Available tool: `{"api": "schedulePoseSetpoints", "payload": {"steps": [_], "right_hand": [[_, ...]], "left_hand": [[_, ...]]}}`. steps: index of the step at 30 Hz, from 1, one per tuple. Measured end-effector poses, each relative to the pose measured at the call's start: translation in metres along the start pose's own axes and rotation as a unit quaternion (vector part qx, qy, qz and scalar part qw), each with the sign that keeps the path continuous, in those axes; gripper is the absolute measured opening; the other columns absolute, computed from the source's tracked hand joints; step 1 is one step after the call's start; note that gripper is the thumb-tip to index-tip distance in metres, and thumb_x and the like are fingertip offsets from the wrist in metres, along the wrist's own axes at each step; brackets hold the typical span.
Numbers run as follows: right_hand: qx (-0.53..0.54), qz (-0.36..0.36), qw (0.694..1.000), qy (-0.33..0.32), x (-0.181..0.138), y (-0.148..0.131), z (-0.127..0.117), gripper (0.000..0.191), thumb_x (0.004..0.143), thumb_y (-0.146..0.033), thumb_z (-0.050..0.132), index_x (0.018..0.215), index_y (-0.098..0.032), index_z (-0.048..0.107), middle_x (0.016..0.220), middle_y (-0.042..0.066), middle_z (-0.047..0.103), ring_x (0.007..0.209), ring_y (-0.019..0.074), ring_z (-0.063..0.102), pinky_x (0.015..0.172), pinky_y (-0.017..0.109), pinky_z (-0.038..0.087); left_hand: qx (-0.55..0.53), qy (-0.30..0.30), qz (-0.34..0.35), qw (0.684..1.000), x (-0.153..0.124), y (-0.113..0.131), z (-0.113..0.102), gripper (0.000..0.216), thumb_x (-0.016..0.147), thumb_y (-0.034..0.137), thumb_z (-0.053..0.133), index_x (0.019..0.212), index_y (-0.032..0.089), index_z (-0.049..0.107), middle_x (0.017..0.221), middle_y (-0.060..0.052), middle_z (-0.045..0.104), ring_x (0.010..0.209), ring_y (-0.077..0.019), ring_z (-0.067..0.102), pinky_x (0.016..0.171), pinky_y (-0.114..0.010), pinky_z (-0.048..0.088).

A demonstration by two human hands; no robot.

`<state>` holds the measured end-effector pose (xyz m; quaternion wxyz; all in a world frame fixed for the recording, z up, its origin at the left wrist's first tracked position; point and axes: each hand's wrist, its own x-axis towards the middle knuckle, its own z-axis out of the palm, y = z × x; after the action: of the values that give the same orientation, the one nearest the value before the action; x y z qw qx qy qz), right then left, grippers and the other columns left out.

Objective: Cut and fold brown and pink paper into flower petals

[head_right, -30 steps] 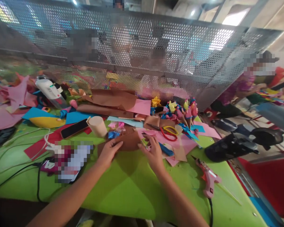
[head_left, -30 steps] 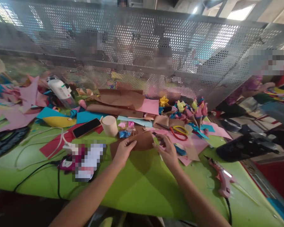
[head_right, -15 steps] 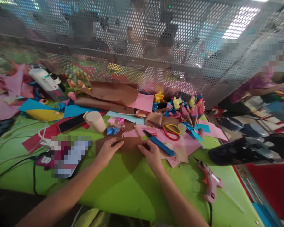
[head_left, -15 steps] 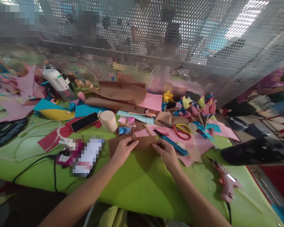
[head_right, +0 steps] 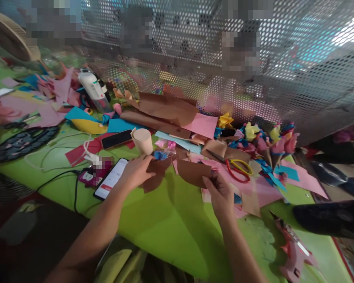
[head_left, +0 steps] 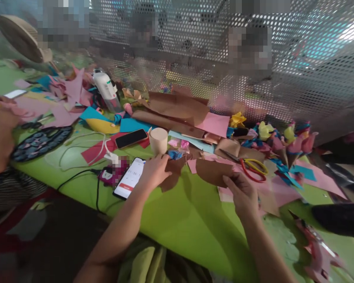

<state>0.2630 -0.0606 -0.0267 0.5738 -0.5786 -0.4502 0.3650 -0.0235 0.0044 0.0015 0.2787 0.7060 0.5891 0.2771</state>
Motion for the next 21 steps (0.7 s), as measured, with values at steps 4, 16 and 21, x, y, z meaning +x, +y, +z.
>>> {"api": "schedulePoseSetpoints", "payload": {"steps": [4, 16, 21], "right_hand": [[-0.02, -0.006, 1.0, -0.005, -0.001, 0.004, -0.001, 0.028, 0.075, -0.045, 0.076, 0.083, -0.02, 0.068, 0.077, 0.003, 0.069, 0.071, 0.0176, 0.06, 0.063, 0.029, 0.049], [0.073, 0.0, 0.997, -0.011, 0.002, -0.005, -0.006, 0.034, 0.067, -0.05, 0.082, 0.079, -0.022, 0.069, 0.077, 0.003, 0.068, 0.069, 0.0177, 0.061, 0.063, 0.029, 0.049], [-0.006, -0.02, 0.988, -0.15, -0.006, -0.015, -0.003, 0.027, 0.073, -0.048, 0.079, 0.076, -0.023, 0.07, 0.081, 0.005, 0.07, 0.076, 0.0213, 0.064, 0.07, 0.034, 0.052]], "left_hand": [[-0.041, 0.003, 0.004, 0.999, 0.002, -0.007, 0.005, 0.036, 0.057, 0.025, 0.089, 0.08, 0.024, 0.062, 0.096, -0.01, 0.068, 0.107, -0.0352, 0.06, 0.099, -0.037, 0.04], [-0.22, -0.047, -0.028, 0.974, 0.01, 0.004, 0.001, 0.018, 0.07, 0.036, 0.078, 0.07, 0.022, 0.068, 0.066, -0.003, 0.066, 0.076, -0.0275, 0.064, 0.071, -0.031, 0.043], [-0.274, -0.071, 0.004, 0.959, 0.009, 0.01, 0.014, 0.026, 0.071, 0.039, 0.079, 0.086, 0.02, 0.073, 0.082, -0.004, 0.075, 0.084, -0.0276, 0.066, 0.074, -0.032, 0.05]]}}
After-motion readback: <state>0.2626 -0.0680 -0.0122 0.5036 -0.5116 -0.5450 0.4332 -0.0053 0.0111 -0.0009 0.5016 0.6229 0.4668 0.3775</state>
